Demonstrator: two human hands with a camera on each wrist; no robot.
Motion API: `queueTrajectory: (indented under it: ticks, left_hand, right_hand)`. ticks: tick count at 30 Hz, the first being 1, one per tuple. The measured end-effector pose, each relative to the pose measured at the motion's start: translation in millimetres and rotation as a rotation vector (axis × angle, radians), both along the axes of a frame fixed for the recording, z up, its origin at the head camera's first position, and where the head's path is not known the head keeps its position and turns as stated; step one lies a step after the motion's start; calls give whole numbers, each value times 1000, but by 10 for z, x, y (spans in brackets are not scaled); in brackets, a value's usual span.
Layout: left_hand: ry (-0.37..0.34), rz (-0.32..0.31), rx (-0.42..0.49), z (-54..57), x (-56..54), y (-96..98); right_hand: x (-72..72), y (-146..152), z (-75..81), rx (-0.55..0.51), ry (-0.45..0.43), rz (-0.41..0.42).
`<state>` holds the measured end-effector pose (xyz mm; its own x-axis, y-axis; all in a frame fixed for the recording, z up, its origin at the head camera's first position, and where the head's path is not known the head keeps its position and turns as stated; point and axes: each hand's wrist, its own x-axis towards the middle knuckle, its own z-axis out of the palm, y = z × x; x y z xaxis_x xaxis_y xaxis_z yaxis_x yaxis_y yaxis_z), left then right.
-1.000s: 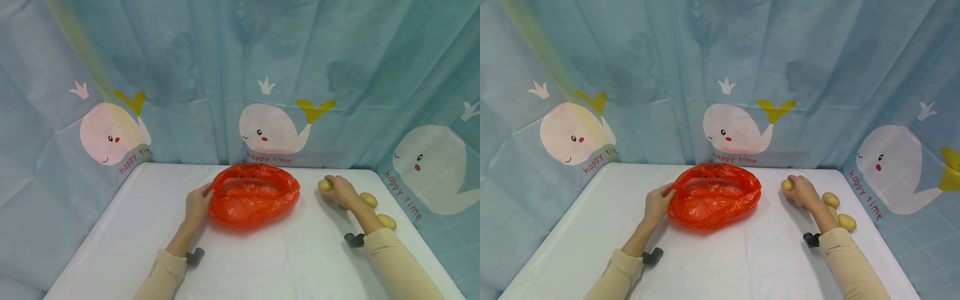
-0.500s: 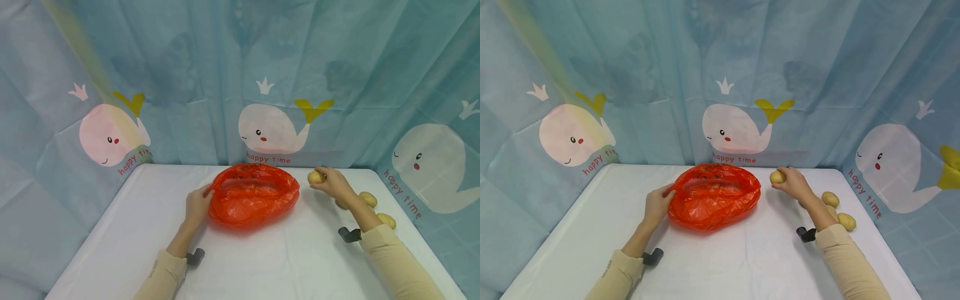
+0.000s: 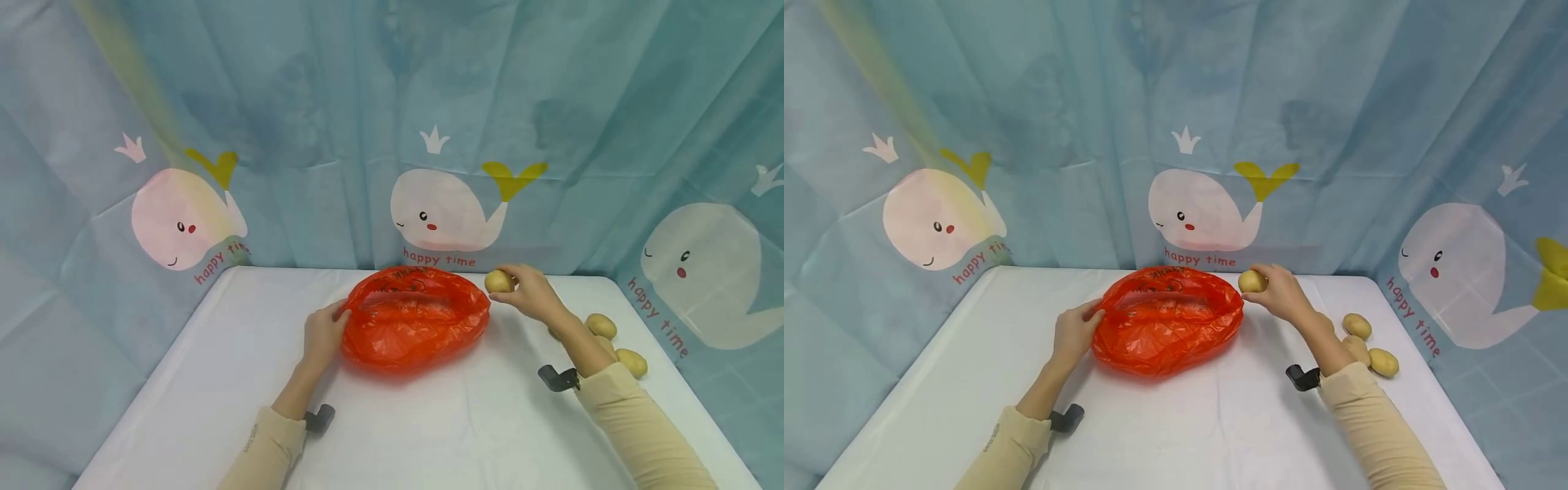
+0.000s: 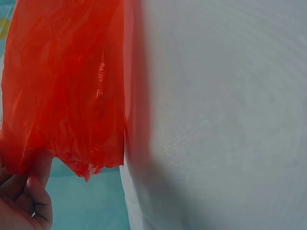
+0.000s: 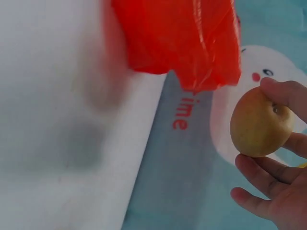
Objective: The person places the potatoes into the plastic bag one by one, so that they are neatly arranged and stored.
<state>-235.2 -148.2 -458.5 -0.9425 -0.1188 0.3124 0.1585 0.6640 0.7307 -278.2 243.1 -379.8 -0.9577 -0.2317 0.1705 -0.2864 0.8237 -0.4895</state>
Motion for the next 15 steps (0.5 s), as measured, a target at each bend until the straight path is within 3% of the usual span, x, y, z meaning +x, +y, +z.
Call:
queueTrajectory:
  ticks: [7, 15]
  left_hand:
    - [10, 6, -6, 14, 6, 11]
    - [14, 2, -20, 9, -5, 14]
  right_hand:
    - [-25, -135, 48, -17, 39, 42]
    - [-81, -324, 104, -29, 18, 81]
